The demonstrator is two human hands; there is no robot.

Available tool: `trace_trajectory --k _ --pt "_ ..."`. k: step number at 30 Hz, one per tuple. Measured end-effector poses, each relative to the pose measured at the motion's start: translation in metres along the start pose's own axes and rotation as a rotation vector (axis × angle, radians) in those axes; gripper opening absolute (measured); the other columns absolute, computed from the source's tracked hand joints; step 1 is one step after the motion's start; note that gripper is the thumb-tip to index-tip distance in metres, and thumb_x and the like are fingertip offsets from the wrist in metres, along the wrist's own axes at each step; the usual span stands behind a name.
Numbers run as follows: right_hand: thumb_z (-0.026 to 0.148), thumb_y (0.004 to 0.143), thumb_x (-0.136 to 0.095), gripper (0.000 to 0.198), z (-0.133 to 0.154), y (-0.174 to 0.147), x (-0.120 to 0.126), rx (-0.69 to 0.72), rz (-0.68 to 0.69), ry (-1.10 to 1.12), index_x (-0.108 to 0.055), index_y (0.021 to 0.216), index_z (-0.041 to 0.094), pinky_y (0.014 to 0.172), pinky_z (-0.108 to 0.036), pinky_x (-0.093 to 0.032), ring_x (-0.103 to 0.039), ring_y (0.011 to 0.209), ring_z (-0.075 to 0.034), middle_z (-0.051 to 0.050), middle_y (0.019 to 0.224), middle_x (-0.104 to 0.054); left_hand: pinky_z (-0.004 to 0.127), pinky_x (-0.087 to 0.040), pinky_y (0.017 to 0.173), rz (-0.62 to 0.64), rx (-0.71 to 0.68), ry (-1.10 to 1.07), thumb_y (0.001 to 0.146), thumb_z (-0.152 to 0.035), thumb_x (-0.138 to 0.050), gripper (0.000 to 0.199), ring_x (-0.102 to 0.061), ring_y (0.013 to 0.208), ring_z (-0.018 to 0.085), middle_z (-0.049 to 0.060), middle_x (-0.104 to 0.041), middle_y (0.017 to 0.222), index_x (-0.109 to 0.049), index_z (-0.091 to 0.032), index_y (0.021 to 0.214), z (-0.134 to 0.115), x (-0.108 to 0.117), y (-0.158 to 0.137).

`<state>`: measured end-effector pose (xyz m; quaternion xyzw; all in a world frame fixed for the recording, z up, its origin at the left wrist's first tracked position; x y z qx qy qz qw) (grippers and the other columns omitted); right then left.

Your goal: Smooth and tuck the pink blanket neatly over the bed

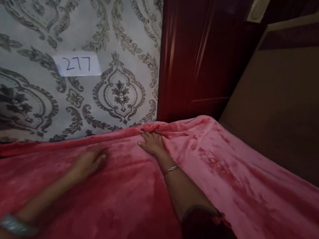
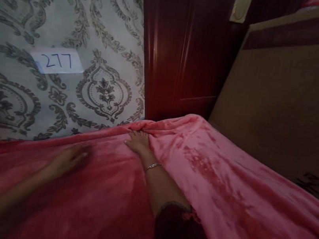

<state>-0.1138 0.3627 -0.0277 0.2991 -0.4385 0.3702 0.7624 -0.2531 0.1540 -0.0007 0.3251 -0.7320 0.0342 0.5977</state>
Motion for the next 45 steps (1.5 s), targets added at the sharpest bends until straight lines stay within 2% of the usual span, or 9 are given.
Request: trace_trajectory --k 4,8,14,18,27,31,35,40,45 --pt "0.038 0.095 -0.059 0.054 -0.007 0.007 0.007 0.018 -0.035 0.083 -0.054 0.148 0.03 0.121 -0.048 -0.024 -0.038 0.144 -0.029 -0.002 0.157 -0.046 0.04 -0.045 0.114 0.127 -0.12 -0.064 0.092 -0.022 -0.045 0.048 -0.059 0.131 0.026 0.014 -0.063 0.14 -0.061 -0.012 0.136 -0.069 -0.034 0.033" --pt "0.025 0.1 -0.05 0.038 -0.022 0.019 0.016 0.011 -0.08 0.203 -0.068 0.133 0.028 0.107 -0.032 -0.043 -0.06 0.124 -0.019 -0.001 0.135 -0.066 0.046 -0.039 0.117 0.087 -0.058 0.132 0.096 -0.023 -0.037 0.051 -0.054 0.135 0.029 0.019 -0.058 0.145 -0.055 -0.008 0.142 -0.099 -0.059 0.045" --pt "0.016 0.095 -0.056 0.026 -0.043 0.033 0.029 -0.048 -0.254 0.365 -0.076 0.111 0.022 0.093 -0.022 -0.051 -0.069 0.106 -0.016 -0.001 0.116 -0.075 0.058 -0.036 0.113 0.177 -0.038 0.359 0.1 -0.035 -0.032 0.059 -0.048 0.138 0.035 0.02 -0.054 0.148 -0.045 -0.009 0.151 -0.092 -0.073 0.044" --pt "0.016 0.098 -0.043 0.035 -0.068 0.027 0.053 -0.193 -0.432 0.39 -0.073 0.116 0.019 0.086 -0.026 -0.055 -0.071 0.094 -0.016 -0.004 0.108 -0.076 0.056 -0.035 0.113 0.184 -0.044 0.391 0.1 -0.036 -0.027 0.061 -0.048 0.137 0.035 0.02 -0.053 0.149 -0.045 -0.009 0.152 -0.092 -0.071 0.048" --pt "0.012 0.091 -0.032 0.055 -0.198 -0.075 0.152 -0.609 -0.741 0.135 -0.059 0.14 0.011 0.108 -0.036 -0.044 -0.058 0.126 -0.023 -0.016 0.138 -0.061 0.057 -0.034 0.113 0.156 -0.039 0.35 0.098 -0.037 -0.029 0.062 -0.049 0.134 0.037 0.021 -0.055 0.146 -0.048 -0.008 0.149 -0.091 -0.073 0.046" --pt "0.015 0.093 -0.038 0.056 -0.254 -0.11 0.168 -0.777 -0.701 0.047 -0.052 0.145 0.004 0.106 -0.043 -0.045 -0.058 0.126 -0.03 -0.026 0.141 -0.055 0.057 -0.034 0.113 0.143 -0.036 0.343 0.098 -0.037 -0.03 0.061 -0.049 0.134 0.037 0.021 -0.055 0.146 -0.049 -0.009 0.149 -0.091 -0.074 0.046" --pt "0.02 0.094 -0.049 0.053 -0.29 -0.111 0.168 -0.843 -0.575 -0.015 -0.053 0.143 0.001 0.102 -0.042 -0.048 -0.061 0.122 -0.033 -0.029 0.129 -0.062 0.056 -0.033 0.114 0.136 -0.029 0.348 0.099 -0.039 -0.03 0.06 -0.049 0.135 0.036 0.02 -0.055 0.146 -0.049 -0.011 0.149 -0.091 -0.076 0.046" --pt "0.022 0.096 -0.051 0.041 -0.31 -0.099 0.162 -0.872 -0.526 -0.098 -0.064 0.132 0.008 0.096 -0.042 -0.051 -0.066 0.114 -0.033 -0.027 0.124 -0.065 0.056 -0.033 0.114 0.144 -0.026 0.336 0.099 -0.037 -0.03 0.06 -0.049 0.136 0.036 0.02 -0.055 0.146 -0.049 -0.01 0.148 -0.091 -0.075 0.044" --pt "0.017 0.096 -0.039 0.043 -0.317 -0.1 0.158 -0.974 -0.57 -0.129 -0.069 0.121 0.001 0.089 -0.047 -0.054 -0.068 0.107 -0.035 -0.032 0.109 -0.067 0.055 -0.033 0.114 0.147 -0.021 0.326 0.098 -0.038 -0.033 0.059 -0.048 0.136 0.035 0.02 -0.056 0.146 -0.049 -0.01 0.148 -0.091 -0.074 0.043"
Point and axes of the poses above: each hand's wrist, its own y-axis towards the middle knuckle, its own x-axis out of the back of the hand, z = x × y, the point moved 5 cm from there along y, towards the middle knuckle
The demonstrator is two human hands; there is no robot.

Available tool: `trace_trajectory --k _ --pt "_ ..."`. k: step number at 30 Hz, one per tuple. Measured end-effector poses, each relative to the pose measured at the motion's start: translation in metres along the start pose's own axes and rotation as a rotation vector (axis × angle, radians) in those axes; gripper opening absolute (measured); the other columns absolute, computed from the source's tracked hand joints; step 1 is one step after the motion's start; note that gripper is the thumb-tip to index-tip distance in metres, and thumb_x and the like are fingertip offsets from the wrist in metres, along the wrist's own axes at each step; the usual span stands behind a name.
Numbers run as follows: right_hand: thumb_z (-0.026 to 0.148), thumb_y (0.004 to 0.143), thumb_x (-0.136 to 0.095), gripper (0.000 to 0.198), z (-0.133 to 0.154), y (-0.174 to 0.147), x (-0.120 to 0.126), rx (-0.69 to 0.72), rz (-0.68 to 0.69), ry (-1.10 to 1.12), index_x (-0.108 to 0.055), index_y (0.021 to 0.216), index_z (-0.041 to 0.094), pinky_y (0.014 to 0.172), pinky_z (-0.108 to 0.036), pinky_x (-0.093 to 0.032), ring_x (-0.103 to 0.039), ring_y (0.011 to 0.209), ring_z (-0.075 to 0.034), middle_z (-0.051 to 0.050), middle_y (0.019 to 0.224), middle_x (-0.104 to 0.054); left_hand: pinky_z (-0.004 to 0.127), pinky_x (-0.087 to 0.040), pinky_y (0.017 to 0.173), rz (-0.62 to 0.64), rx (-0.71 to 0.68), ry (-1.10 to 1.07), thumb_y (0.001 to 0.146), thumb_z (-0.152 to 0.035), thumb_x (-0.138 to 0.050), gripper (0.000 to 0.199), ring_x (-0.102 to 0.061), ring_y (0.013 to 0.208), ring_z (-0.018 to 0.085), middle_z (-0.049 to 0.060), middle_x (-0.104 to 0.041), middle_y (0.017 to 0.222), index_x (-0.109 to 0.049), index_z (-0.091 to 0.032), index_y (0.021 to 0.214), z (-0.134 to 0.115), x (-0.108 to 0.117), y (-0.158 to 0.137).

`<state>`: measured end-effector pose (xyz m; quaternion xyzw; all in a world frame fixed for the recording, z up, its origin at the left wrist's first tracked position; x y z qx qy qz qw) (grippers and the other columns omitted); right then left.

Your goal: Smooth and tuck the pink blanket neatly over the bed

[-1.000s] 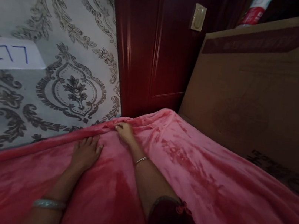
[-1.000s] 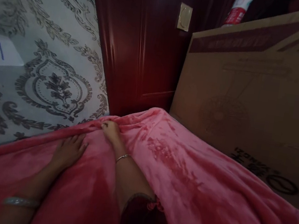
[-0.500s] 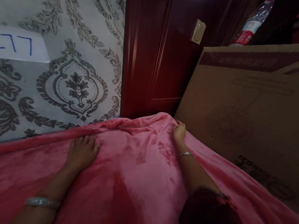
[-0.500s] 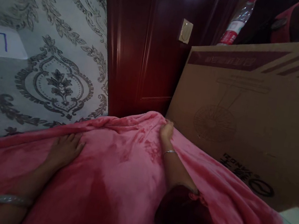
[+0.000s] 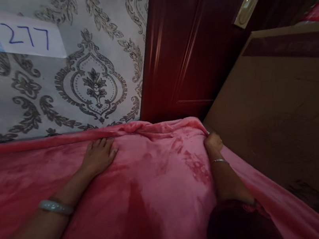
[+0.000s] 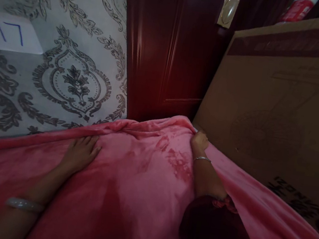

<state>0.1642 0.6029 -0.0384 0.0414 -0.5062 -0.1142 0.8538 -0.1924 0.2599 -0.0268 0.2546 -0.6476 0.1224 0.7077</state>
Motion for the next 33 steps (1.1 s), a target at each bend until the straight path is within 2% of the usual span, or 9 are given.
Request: trace_trajectory --k 3,6,12,14,17,20,26,31,33 --pt "0.013 0.094 -0.034 0.047 0.003 -0.005 0.007 0.002 -0.042 0.008 -0.067 0.124 0.001 0.088 -0.05 -0.054 -0.068 0.107 -0.036 -0.031 0.112 -0.065 0.055 -0.032 0.115 0.01 0.013 -0.011 0.099 -0.038 -0.033 0.059 -0.047 0.137 0.035 0.02 -0.055 0.147 -0.049 -0.01 0.148 -0.001 0.0 -0.001" --pt "0.014 0.093 -0.034 0.05 0.023 -0.013 0.018 0.126 -0.088 0.039 -0.062 0.134 0.008 0.093 -0.047 -0.053 -0.066 0.11 -0.033 -0.026 0.131 -0.058 0.055 -0.031 0.116 0.015 0.018 -0.003 0.1 -0.038 -0.032 0.058 -0.047 0.137 0.035 0.02 -0.054 0.147 -0.049 -0.009 0.148 -0.003 0.002 -0.003" --pt "0.016 0.088 -0.045 0.051 0.117 -0.051 0.014 0.807 -0.001 0.182 -0.06 0.136 0.015 0.101 -0.034 -0.048 -0.058 0.121 -0.024 -0.012 0.139 -0.057 0.054 -0.033 0.114 0.001 0.014 -0.002 0.1 -0.036 -0.032 0.057 -0.049 0.135 0.036 0.02 -0.055 0.145 -0.05 -0.009 0.147 -0.005 0.004 -0.005" --pt "0.014 0.085 -0.048 0.058 0.135 -0.068 0.002 0.92 0.096 0.184 -0.054 0.143 0.016 0.098 -0.033 -0.05 -0.06 0.117 -0.022 -0.011 0.141 -0.056 0.054 -0.033 0.114 0.001 0.013 -0.011 0.1 -0.037 -0.033 0.057 -0.048 0.135 0.036 0.02 -0.055 0.146 -0.049 -0.009 0.147 -0.004 0.003 -0.005" --pt "0.015 0.09 -0.048 0.051 0.138 -0.084 -0.014 0.903 0.161 0.059 -0.056 0.141 0.017 0.095 -0.034 -0.05 -0.061 0.113 -0.023 -0.011 0.136 -0.06 0.055 -0.032 0.115 -0.001 0.01 -0.018 0.1 -0.038 -0.034 0.057 -0.047 0.137 0.036 0.02 -0.055 0.146 -0.05 -0.01 0.147 -0.003 0.0 -0.004" --pt "0.015 0.093 -0.046 0.034 0.129 -0.093 -0.015 0.916 0.188 -0.05 -0.068 0.119 0.016 0.091 -0.033 -0.049 -0.062 0.107 -0.024 -0.012 0.12 -0.067 0.055 -0.031 0.115 -0.006 0.01 -0.024 0.1 -0.038 -0.035 0.056 -0.047 0.137 0.036 0.02 -0.056 0.146 -0.051 -0.011 0.147 -0.002 -0.001 -0.004" --pt "0.011 0.088 -0.05 0.03 0.134 -0.106 0.023 0.986 0.087 -0.138 -0.072 0.109 0.014 0.084 -0.032 -0.048 -0.059 0.107 -0.026 -0.016 0.126 -0.062 0.055 -0.032 0.115 -0.004 0.018 -0.041 0.101 -0.038 -0.035 0.055 -0.046 0.137 0.035 0.019 -0.055 0.146 -0.051 -0.012 0.147 -0.002 0.0 -0.005" --pt "0.014 0.085 -0.059 0.017 0.135 -0.124 0.033 0.947 0.522 -0.312 -0.075 0.084 0.018 0.065 -0.027 -0.044 -0.063 0.074 -0.019 -0.007 0.082 -0.07 0.056 -0.033 0.114 -0.005 0.016 -0.052 0.1 -0.038 -0.036 0.055 -0.048 0.135 0.036 0.019 -0.057 0.144 -0.052 -0.012 0.146 -0.002 0.001 -0.005" --pt "0.02 0.089 -0.06 0.017 0.133 -0.128 0.035 0.915 0.616 -0.283 -0.076 0.083 0.019 0.061 -0.025 -0.042 -0.062 0.067 -0.016 -0.004 0.076 -0.07 0.056 -0.033 0.114 0.005 0.017 -0.056 0.1 -0.039 -0.036 0.056 -0.048 0.135 0.037 0.02 -0.057 0.144 -0.051 -0.012 0.147 -0.002 0.001 -0.005"
Point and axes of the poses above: each hand's wrist, its own y-axis towards the middle knuckle, its own x-axis out of the back of the hand, z = x × y, the point moved 5 cm from there along y, towards the middle knuckle
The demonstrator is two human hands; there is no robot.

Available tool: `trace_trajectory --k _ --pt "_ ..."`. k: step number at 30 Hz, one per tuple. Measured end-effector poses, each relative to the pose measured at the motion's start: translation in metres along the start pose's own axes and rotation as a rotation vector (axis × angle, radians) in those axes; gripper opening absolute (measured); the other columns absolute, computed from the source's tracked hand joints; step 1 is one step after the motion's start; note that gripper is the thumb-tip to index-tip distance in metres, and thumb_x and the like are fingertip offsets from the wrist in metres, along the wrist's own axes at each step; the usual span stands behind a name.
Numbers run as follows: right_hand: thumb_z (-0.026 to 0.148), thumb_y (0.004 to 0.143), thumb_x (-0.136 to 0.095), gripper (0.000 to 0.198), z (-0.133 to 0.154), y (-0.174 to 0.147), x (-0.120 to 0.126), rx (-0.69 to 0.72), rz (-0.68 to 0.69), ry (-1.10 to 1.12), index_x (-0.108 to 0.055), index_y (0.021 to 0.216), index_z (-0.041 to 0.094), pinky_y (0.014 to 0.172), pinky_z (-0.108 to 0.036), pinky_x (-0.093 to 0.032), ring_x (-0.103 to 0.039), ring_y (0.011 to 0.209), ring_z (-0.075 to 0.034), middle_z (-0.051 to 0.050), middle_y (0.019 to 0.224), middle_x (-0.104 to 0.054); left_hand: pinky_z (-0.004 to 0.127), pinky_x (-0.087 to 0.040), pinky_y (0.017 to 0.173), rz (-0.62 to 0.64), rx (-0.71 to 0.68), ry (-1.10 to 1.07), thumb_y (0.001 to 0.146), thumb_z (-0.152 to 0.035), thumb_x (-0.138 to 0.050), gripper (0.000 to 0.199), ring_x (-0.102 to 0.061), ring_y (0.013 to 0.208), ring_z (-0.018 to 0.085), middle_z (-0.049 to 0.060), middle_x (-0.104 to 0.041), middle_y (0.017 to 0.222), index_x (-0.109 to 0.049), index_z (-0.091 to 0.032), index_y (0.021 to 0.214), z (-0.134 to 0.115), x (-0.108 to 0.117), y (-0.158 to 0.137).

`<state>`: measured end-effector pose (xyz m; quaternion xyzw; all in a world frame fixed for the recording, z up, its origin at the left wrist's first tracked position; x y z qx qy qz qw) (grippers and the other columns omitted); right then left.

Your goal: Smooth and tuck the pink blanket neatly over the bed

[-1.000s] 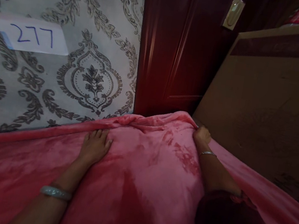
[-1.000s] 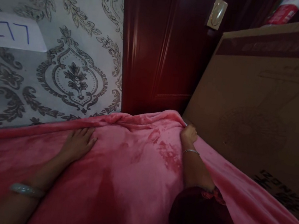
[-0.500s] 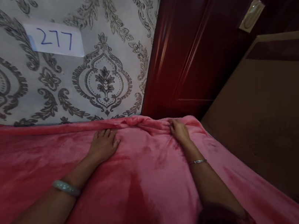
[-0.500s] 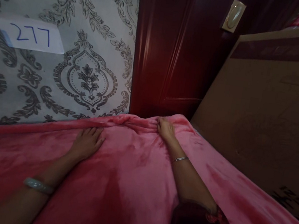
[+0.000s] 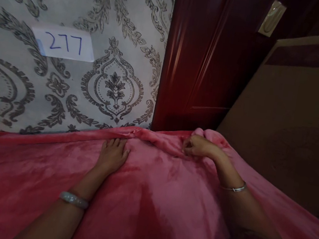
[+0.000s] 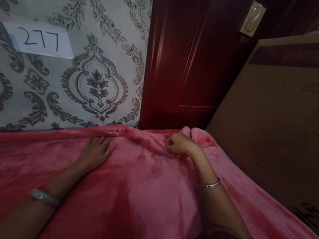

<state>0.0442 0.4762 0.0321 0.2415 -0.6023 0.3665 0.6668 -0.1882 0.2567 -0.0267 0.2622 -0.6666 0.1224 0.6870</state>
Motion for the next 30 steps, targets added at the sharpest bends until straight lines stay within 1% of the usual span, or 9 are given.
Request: trace_trajectory --k 5,11,13,16,20,23,25,28,30 --pt "0.037 0.093 -0.063 0.047 -0.011 0.01 -0.001 -0.166 -0.146 -0.09 -0.063 0.135 0.016 0.069 -0.026 -0.044 -0.068 0.094 -0.022 -0.012 0.11 -0.073 0.056 -0.031 0.116 0.017 0.011 0.004 0.101 -0.039 -0.036 0.057 -0.047 0.137 0.036 0.018 -0.055 0.147 -0.047 -0.012 0.15 0.0 0.001 0.0" --pt "0.026 0.088 -0.065 0.025 -0.016 0.013 -0.007 -0.182 -0.004 -0.157 -0.075 0.108 0.014 0.061 -0.027 -0.04 -0.069 0.08 -0.021 -0.011 0.091 -0.074 0.056 -0.033 0.115 0.01 0.005 0.023 0.101 -0.038 -0.036 0.057 -0.049 0.135 0.036 0.018 -0.056 0.145 -0.047 -0.013 0.15 0.0 0.0 0.0" --pt "0.023 0.091 -0.059 0.021 -0.01 0.003 0.007 -0.204 -0.07 -0.186 -0.076 0.102 0.015 0.063 -0.028 -0.04 -0.069 0.084 -0.023 -0.013 0.093 -0.074 0.056 -0.032 0.115 0.008 0.003 0.023 0.101 -0.039 -0.037 0.057 -0.049 0.135 0.036 0.018 -0.056 0.145 -0.047 -0.013 0.151 0.0 -0.001 0.0" --pt "0.018 0.092 -0.052 0.026 0.008 -0.019 0.037 -0.224 -0.337 -0.174 -0.076 0.1 0.019 0.068 -0.029 -0.042 -0.07 0.095 -0.026 -0.013 0.102 -0.075 0.056 -0.032 0.115 0.003 -0.002 0.02 0.101 -0.038 -0.037 0.057 -0.048 0.135 0.036 0.018 -0.056 0.145 -0.047 -0.013 0.151 0.0 0.0 0.0" --pt "0.01 0.086 -0.05 0.03 0.021 -0.047 0.063 -0.095 -0.689 0.246 -0.074 0.101 0.019 0.067 -0.025 -0.047 -0.07 0.083 -0.021 -0.007 0.089 -0.075 0.055 -0.035 0.112 -0.011 -0.013 0.02 0.101 -0.038 -0.038 0.051 -0.051 0.131 0.036 0.019 -0.06 0.139 -0.056 -0.013 0.142 0.0 0.0 0.0" --pt "0.011 0.087 -0.048 0.031 0.012 -0.042 0.056 -0.039 -0.558 0.674 -0.069 0.109 0.014 0.052 -0.023 -0.047 -0.064 0.055 -0.017 -0.004 0.067 -0.067 0.055 -0.036 0.112 -0.019 -0.019 0.016 0.1 -0.037 -0.039 0.049 -0.053 0.129 0.035 0.019 -0.062 0.136 -0.059 -0.013 0.138 0.0 0.001 0.0" --pt "0.015 0.089 -0.047 0.032 0.001 -0.03 0.047 -0.079 -0.434 0.837 -0.066 0.114 0.012 0.05 -0.025 -0.05 -0.064 0.052 -0.018 -0.006 0.068 -0.067 0.055 -0.035 0.112 -0.011 -0.016 0.013 0.1 -0.037 -0.039 0.049 -0.053 0.129 0.036 0.019 -0.062 0.135 -0.058 -0.013 0.138 0.0 0.001 0.0" --pt "0.016 0.089 -0.046 0.037 -0.016 -0.013 0.045 -0.057 -0.594 0.742 -0.063 0.122 0.013 0.075 -0.038 -0.061 -0.072 0.087 -0.025 -0.014 0.103 -0.072 0.056 -0.035 0.112 -0.009 -0.015 -0.013 0.1 -0.036 -0.039 0.05 -0.052 0.131 0.036 0.018 -0.06 0.14 -0.055 -0.014 0.142 -0.001 0.002 0.001" --pt "0.017 0.087 -0.049 0.051 -0.02 -0.003 0.045 0.031 -0.777 0.483 -0.056 0.137 0.014 0.102 -0.049 -0.052 -0.059 0.125 -0.032 -0.017 0.136 -0.06 0.055 -0.035 0.113 -0.028 -0.04 -0.047 0.099 -0.033 -0.041 0.052 -0.049 0.134 0.035 0.016 -0.055 0.147 -0.05 -0.015 0.147 -0.002 0.003 0.001"
Point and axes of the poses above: each hand's wrist, its own y-axis towards the middle knuckle, its own x-axis out of the back of the hand, z = x × y, the point moved 5 cm from there along y, towards the middle knuckle
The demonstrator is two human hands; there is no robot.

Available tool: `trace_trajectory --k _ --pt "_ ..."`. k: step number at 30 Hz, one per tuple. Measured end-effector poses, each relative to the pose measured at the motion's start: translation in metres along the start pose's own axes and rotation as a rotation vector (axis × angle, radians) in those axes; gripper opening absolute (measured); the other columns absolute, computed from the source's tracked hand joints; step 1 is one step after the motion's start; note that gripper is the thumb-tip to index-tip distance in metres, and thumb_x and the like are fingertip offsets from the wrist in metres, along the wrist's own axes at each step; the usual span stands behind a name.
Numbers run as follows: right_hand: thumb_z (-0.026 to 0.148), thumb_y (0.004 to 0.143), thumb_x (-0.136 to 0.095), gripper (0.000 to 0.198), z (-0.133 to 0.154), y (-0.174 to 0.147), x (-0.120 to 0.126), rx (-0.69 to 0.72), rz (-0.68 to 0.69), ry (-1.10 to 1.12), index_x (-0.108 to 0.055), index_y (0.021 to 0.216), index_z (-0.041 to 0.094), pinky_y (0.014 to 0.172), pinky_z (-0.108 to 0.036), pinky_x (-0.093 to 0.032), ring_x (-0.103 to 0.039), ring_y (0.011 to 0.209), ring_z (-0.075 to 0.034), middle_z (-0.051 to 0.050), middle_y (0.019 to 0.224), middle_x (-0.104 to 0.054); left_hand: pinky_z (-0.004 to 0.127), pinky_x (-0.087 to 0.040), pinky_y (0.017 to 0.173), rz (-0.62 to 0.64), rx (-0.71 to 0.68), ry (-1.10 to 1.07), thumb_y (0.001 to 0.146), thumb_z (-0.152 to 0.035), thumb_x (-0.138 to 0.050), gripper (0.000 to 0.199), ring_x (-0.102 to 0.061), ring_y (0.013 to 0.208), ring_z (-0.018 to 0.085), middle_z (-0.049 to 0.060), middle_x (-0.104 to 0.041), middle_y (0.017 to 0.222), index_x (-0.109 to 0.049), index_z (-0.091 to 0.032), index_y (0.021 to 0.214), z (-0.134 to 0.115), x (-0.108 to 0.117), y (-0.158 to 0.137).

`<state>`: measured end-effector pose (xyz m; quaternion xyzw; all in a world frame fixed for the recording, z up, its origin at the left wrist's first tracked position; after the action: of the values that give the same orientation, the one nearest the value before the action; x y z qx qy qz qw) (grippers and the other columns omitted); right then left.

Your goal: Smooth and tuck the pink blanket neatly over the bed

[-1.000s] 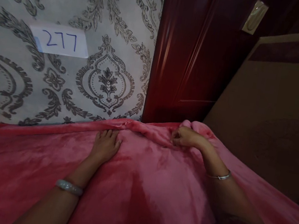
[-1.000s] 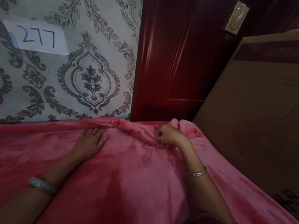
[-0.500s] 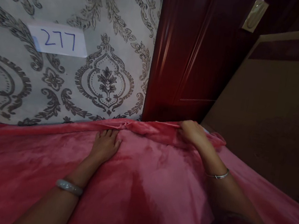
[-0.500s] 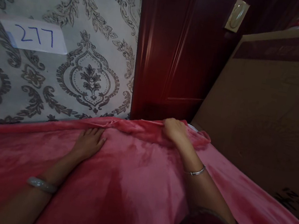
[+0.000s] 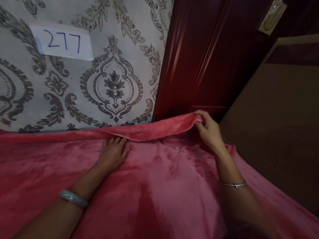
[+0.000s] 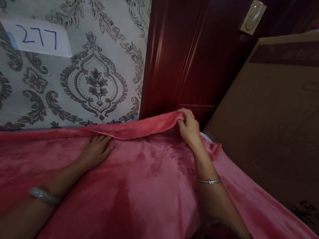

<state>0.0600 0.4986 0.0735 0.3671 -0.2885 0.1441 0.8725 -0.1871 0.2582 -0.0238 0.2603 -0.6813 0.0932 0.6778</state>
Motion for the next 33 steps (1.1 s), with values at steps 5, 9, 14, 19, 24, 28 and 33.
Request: trace_trajectory --k 5,9,14,19,24,28,33 --pt "0.02 0.083 -0.063 0.09 -0.03 -0.001 -0.031 0.064 0.117 -0.498 -0.022 0.163 0.024 0.115 -0.068 -0.031 -0.018 0.152 -0.043 -0.015 0.163 -0.029 0.053 -0.038 0.112 -0.031 -0.02 -0.036 0.099 -0.03 -0.042 0.055 -0.05 0.136 0.033 0.017 -0.052 0.15 -0.046 -0.015 0.151 0.0 0.0 0.001" --pt "0.022 0.089 -0.061 0.083 -0.042 -0.004 -0.035 -0.053 0.204 -0.542 -0.024 0.163 0.016 0.11 -0.054 -0.044 -0.037 0.144 -0.039 -0.018 0.16 -0.035 0.054 -0.04 0.11 -0.027 -0.001 -0.023 0.098 -0.031 -0.043 0.052 -0.053 0.133 0.034 0.018 -0.058 0.142 -0.052 -0.013 0.146 0.001 -0.001 0.001" --pt "0.024 0.096 -0.052 0.058 -0.042 -0.006 -0.028 -0.221 0.275 -0.547 -0.045 0.153 0.014 0.101 -0.044 -0.05 -0.061 0.12 -0.034 -0.017 0.133 -0.063 0.055 -0.039 0.111 -0.023 -0.024 -0.073 0.1 -0.034 -0.04 0.049 -0.052 0.134 0.034 0.016 -0.058 0.145 -0.057 -0.016 0.142 0.0 0.0 0.001" --pt "0.024 0.094 -0.056 0.062 -0.059 -0.008 -0.026 -0.304 0.186 -0.509 -0.041 0.154 0.018 0.1 -0.042 -0.049 -0.063 0.119 -0.032 -0.015 0.126 -0.067 0.055 -0.039 0.11 -0.025 -0.036 -0.056 0.1 -0.035 -0.041 0.048 -0.054 0.132 0.035 0.017 -0.06 0.142 -0.058 -0.016 0.141 0.0 -0.001 0.001" --pt "0.03 0.087 -0.063 0.088 -0.106 -0.011 -0.029 -0.411 0.06 -0.394 -0.02 0.163 0.013 0.093 -0.042 -0.051 -0.066 0.112 -0.033 -0.018 0.126 -0.068 0.053 -0.037 0.111 -0.011 -0.037 -0.027 0.1 -0.034 -0.042 0.047 -0.054 0.132 0.034 0.016 -0.06 0.142 -0.058 -0.017 0.14 -0.002 0.0 0.001" --pt "0.027 0.086 -0.059 0.05 -0.129 -0.01 -0.032 -0.397 0.062 -0.341 -0.062 0.135 0.016 0.09 -0.035 -0.051 -0.068 0.103 -0.029 -0.014 0.112 -0.073 0.052 -0.038 0.11 0.003 -0.029 -0.016 0.099 -0.034 -0.043 0.047 -0.055 0.13 0.033 0.016 -0.061 0.142 -0.059 -0.017 0.14 -0.002 0.0 0.0" --pt "0.026 0.094 -0.041 0.039 -0.131 -0.003 -0.027 -0.37 -0.04 -0.313 -0.068 0.119 0.015 0.096 -0.038 -0.049 -0.066 0.106 -0.028 -0.015 0.112 -0.072 0.053 -0.038 0.111 -0.001 -0.023 -0.006 0.099 -0.033 -0.043 0.047 -0.054 0.131 0.034 0.017 -0.061 0.142 -0.058 -0.016 0.141 -0.003 0.0 0.001"
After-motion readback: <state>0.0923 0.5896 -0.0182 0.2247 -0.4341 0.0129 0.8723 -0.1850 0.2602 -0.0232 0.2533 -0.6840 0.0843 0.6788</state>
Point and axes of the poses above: each hand's wrist, its own y-axis towards the middle knuckle, its own x-axis out of the back of the hand, z = x × y, the point moved 5 cm from there along y, towards the middle knuckle
